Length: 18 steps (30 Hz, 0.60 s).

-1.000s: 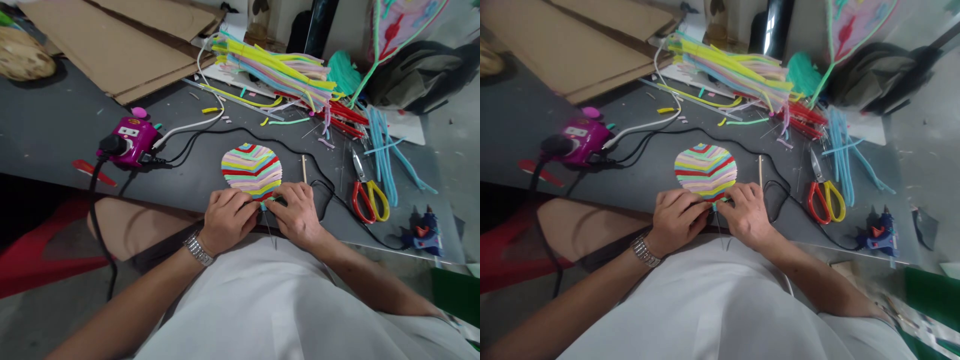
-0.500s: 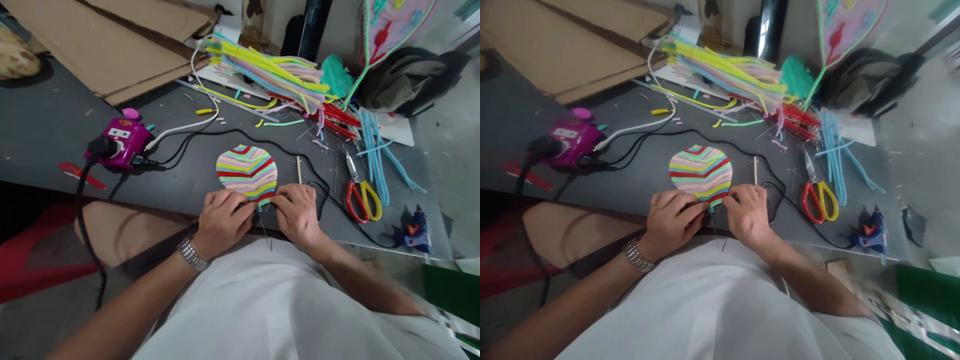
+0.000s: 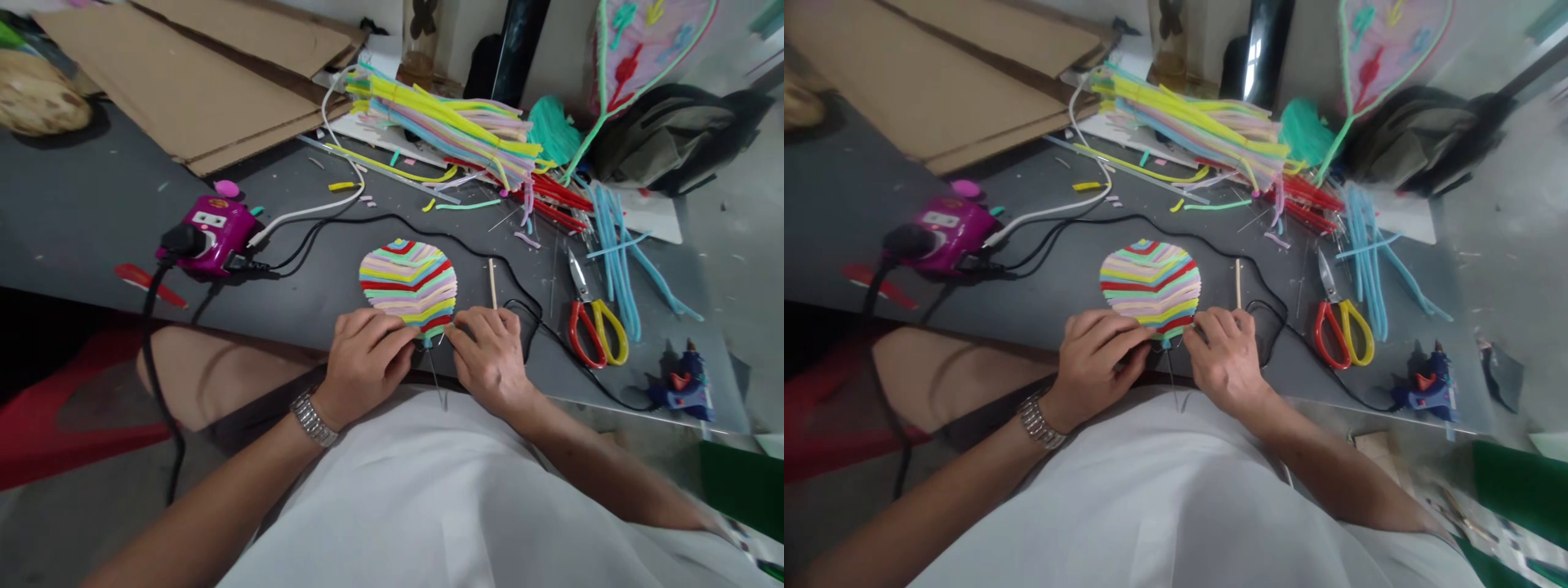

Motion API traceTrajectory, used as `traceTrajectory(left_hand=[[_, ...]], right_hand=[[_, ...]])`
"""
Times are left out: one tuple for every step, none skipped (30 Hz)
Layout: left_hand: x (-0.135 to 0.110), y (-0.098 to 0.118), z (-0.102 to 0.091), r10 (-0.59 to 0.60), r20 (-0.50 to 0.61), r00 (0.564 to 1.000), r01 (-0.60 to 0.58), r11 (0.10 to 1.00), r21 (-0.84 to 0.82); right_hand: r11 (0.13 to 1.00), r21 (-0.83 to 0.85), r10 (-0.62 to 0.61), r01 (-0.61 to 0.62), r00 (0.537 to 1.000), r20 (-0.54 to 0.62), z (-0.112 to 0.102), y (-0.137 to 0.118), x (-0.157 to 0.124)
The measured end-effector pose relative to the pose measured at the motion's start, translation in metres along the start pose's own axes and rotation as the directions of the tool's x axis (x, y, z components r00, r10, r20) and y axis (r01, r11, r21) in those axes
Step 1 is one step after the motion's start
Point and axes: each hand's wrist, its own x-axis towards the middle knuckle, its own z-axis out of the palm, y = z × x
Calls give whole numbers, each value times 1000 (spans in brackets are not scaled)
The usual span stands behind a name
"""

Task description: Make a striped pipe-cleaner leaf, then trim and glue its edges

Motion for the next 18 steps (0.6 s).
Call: traceTrajectory(left_hand=[[0, 0, -2, -27, -6, 1000, 27, 1000, -11], [-1, 0, -4, -53, -7, 999, 53, 998, -19], [-2, 0, -5, -76, -5, 997, 76, 997, -23], [-2, 0, -7, -93, 3, 996, 93, 995, -25], [-3, -1, -8, -104, 12, 995, 104, 994, -26], [-3, -1, -9, -110, 20, 994, 111, 994, -25], [-3, -1, -10, -116, 29, 993, 116, 993, -24], [-3, -1, -11, -123, 37, 992, 124, 992, -24], [-3, -1, -11, -132, 43, 990, 133, 991, -25], [-3, -1, -11, -142, 48, 989, 143, 989, -25], [-3, -1, -11, -153, 53, 987, 154, 988, -25], [-2, 0, -11, -163, 59, 985, 165, 986, -25], [-2, 1, -11, -172, 66, 983, 174, 984, -26], [-1, 1, -11, -180, 73, 981, 182, 983, -27], [-1, 2, -11, -188, 79, 979, 191, 981, -28], [-1, 4, -12, -195, 86, 977, 199, 980, -30], [0, 5, -12, -201, 94, 975, 205, 978, -33], [0, 6, -13, -206, 103, 973, 210, 977, -36]], right_hand=[[1000, -3, -8, 8, 1000, 7, -1, 0, 0], [1000, -8, -16, 16, 1000, 13, -1, 0, 0], [1000, -15, -22, 22, 1000, 20, -3, -1, 0], [999, -25, -26, 27, 999, 32, -4, -2, 0], [999, -36, -29, 31, 998, 52, -6, -4, 1], [998, -51, -30, 34, 997, 77, -9, -6, 1], [997, -67, -32, 39, 994, 106, -11, -9, 2], [995, -84, -34, 46, 990, 138, -14, -12, 3], [993, -103, -37, 55, 985, 169, -16, -15, 3], [991, -120, -41, 65, 980, 195, -18, -17, 3], [988, -135, -44, 74, 975, 216, -19, -19, 4], [986, -146, -45, 80, 972, 232, -20, -21, 4], [985, -153, -45, 84, 969, 243, -20, -22, 4], [984, -159, -44, 86, 967, 249, -20, -23, 4], [983, -162, -43, 85, 967, 251, -20, -24, 4], [983, -166, -41, 84, 967, 250, -20, -25, 4], [982, -169, -39, 83, 967, 250, -20, -25, 4], [982, -170, -38, 83, 968, 250, -20, -25, 4]])
